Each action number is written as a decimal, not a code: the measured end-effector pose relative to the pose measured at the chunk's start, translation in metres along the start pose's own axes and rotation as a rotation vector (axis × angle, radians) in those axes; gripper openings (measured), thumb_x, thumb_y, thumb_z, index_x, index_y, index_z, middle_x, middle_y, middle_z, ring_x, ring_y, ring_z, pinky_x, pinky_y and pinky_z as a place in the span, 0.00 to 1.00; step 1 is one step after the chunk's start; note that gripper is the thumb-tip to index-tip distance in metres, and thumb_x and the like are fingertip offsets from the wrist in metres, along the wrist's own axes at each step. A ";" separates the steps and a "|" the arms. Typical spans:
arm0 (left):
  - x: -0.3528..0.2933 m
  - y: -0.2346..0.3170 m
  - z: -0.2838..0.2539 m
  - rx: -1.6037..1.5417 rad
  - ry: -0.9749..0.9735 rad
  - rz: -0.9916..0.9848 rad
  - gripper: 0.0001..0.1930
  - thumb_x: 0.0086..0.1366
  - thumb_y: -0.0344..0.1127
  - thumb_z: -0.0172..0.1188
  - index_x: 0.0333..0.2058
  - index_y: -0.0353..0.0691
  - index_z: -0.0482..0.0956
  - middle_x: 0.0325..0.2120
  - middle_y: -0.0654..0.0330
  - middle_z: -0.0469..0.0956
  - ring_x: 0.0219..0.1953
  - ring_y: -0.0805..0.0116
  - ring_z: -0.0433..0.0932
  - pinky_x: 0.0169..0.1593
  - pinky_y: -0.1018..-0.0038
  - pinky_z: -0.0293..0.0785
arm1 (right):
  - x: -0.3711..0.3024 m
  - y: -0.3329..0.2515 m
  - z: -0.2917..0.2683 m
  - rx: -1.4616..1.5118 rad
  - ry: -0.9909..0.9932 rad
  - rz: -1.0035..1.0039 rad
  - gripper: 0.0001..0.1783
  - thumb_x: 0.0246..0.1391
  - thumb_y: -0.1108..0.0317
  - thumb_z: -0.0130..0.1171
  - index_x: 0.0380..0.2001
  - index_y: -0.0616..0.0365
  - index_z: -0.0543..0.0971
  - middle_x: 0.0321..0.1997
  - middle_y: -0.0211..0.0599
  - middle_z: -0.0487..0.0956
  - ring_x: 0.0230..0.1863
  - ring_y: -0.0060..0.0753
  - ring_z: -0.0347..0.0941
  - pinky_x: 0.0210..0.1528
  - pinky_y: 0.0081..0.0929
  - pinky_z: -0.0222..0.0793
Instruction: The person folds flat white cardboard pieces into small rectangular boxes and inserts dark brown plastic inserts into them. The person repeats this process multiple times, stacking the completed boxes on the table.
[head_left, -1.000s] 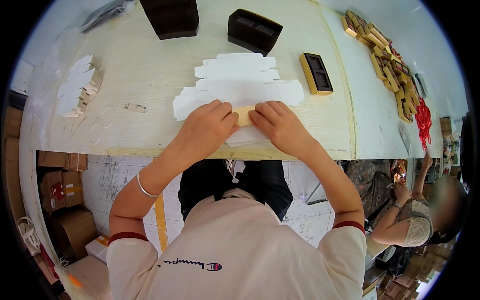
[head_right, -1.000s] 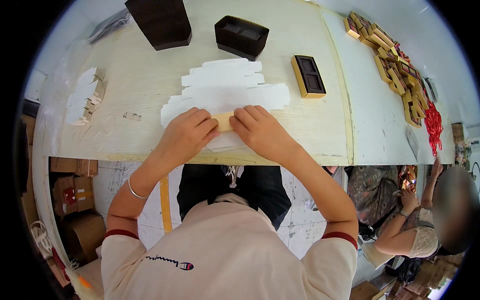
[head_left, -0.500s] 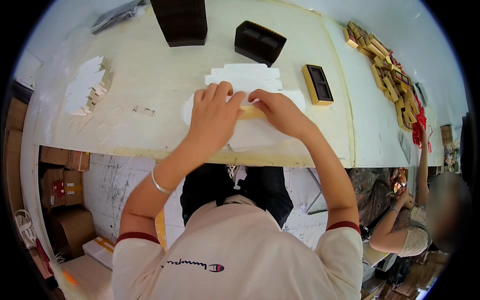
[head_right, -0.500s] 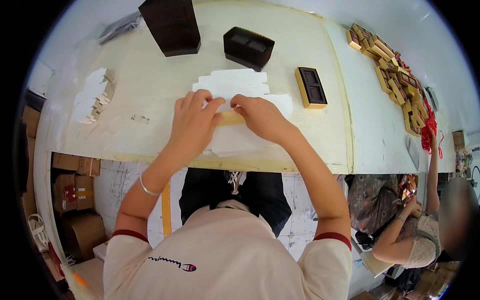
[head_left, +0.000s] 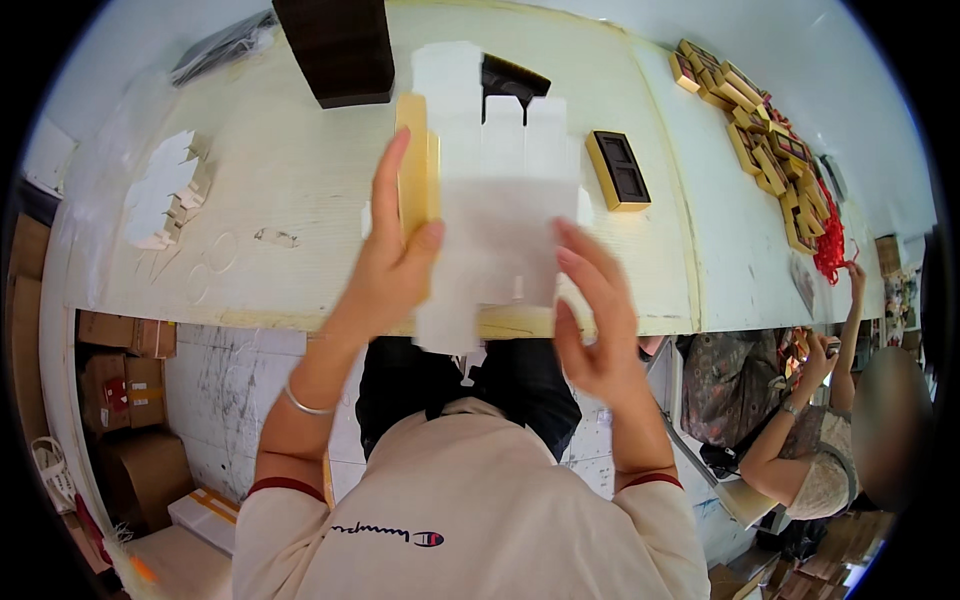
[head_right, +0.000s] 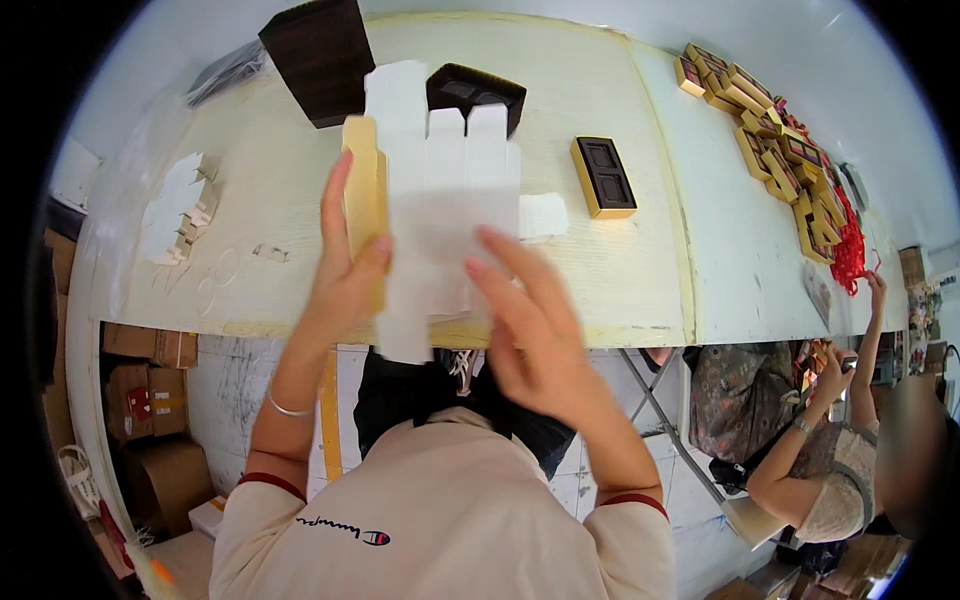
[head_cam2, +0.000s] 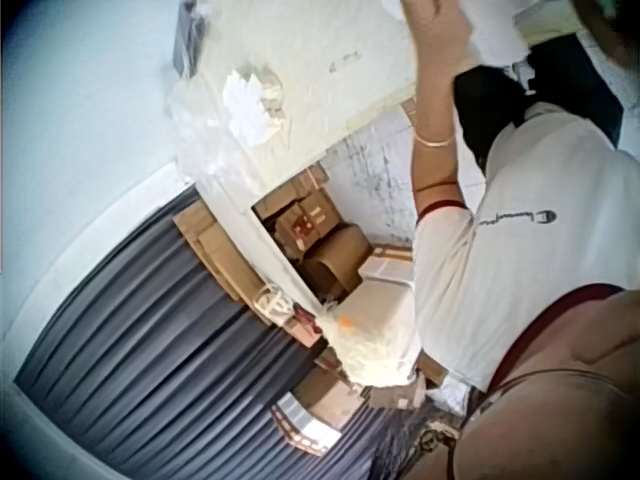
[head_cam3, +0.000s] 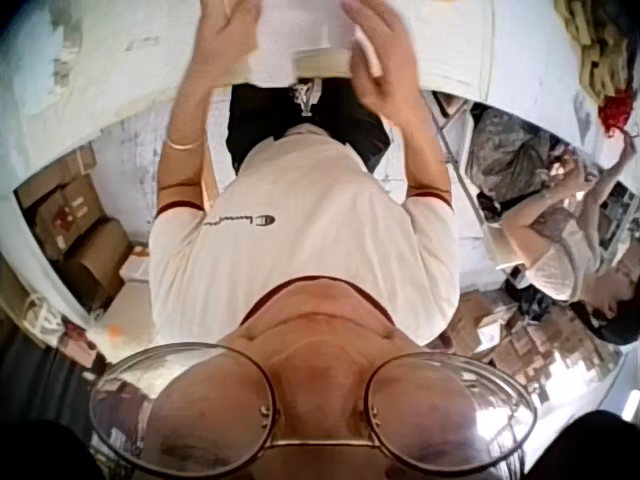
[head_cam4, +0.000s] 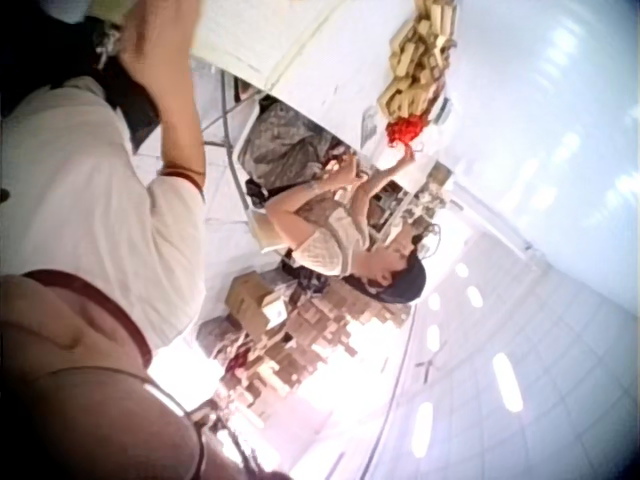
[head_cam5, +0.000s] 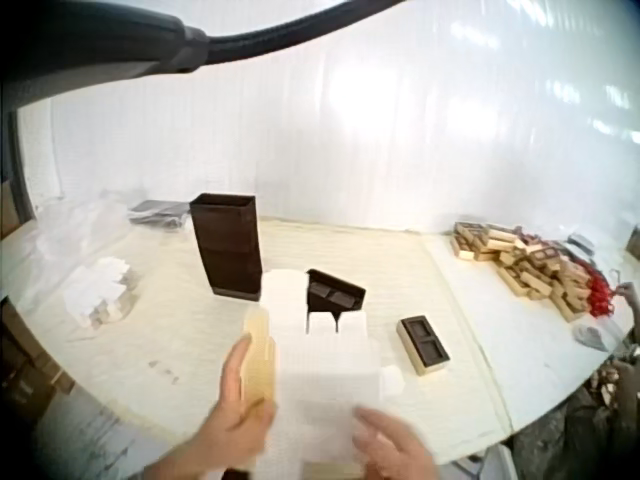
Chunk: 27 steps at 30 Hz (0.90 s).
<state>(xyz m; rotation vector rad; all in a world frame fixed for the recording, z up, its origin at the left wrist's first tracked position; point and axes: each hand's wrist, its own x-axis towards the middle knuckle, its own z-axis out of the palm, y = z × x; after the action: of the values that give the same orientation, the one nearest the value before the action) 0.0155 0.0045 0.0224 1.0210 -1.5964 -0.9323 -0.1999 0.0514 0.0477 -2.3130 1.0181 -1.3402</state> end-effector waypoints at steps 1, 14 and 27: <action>0.008 0.017 -0.007 -0.119 -0.063 -0.064 0.42 0.60 0.19 0.46 0.68 0.50 0.35 0.48 0.53 0.68 0.35 0.73 0.67 0.43 0.75 0.67 | -0.001 0.011 -0.013 -0.218 0.009 -0.096 0.28 0.39 0.81 0.55 0.51 0.63 0.74 0.60 0.50 0.68 0.59 0.51 0.66 0.59 0.41 0.62; 0.029 0.024 -0.011 0.661 -0.389 0.253 0.25 0.54 0.39 0.65 0.51 0.40 0.72 0.50 0.49 0.71 0.49 0.50 0.70 0.53 0.63 0.67 | 0.003 0.058 0.014 -0.176 -0.391 -0.015 0.04 0.46 0.72 0.60 0.27 0.59 0.77 0.32 0.36 0.78 0.34 0.38 0.73 0.38 0.31 0.66; -0.017 -0.018 0.005 0.703 -0.256 0.319 0.12 0.52 0.33 0.65 0.34 0.36 0.78 0.35 0.58 0.71 0.38 0.60 0.71 0.40 0.69 0.72 | 0.005 0.057 0.019 -0.300 -0.453 -0.169 0.14 0.41 0.70 0.64 0.35 0.58 0.75 0.43 0.39 0.71 0.46 0.40 0.69 0.46 0.33 0.65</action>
<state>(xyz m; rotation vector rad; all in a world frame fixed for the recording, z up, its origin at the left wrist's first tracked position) 0.0170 0.0148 -0.0005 1.0817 -2.3047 -0.2780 -0.2068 0.0054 0.0097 -2.7977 0.9373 -0.6855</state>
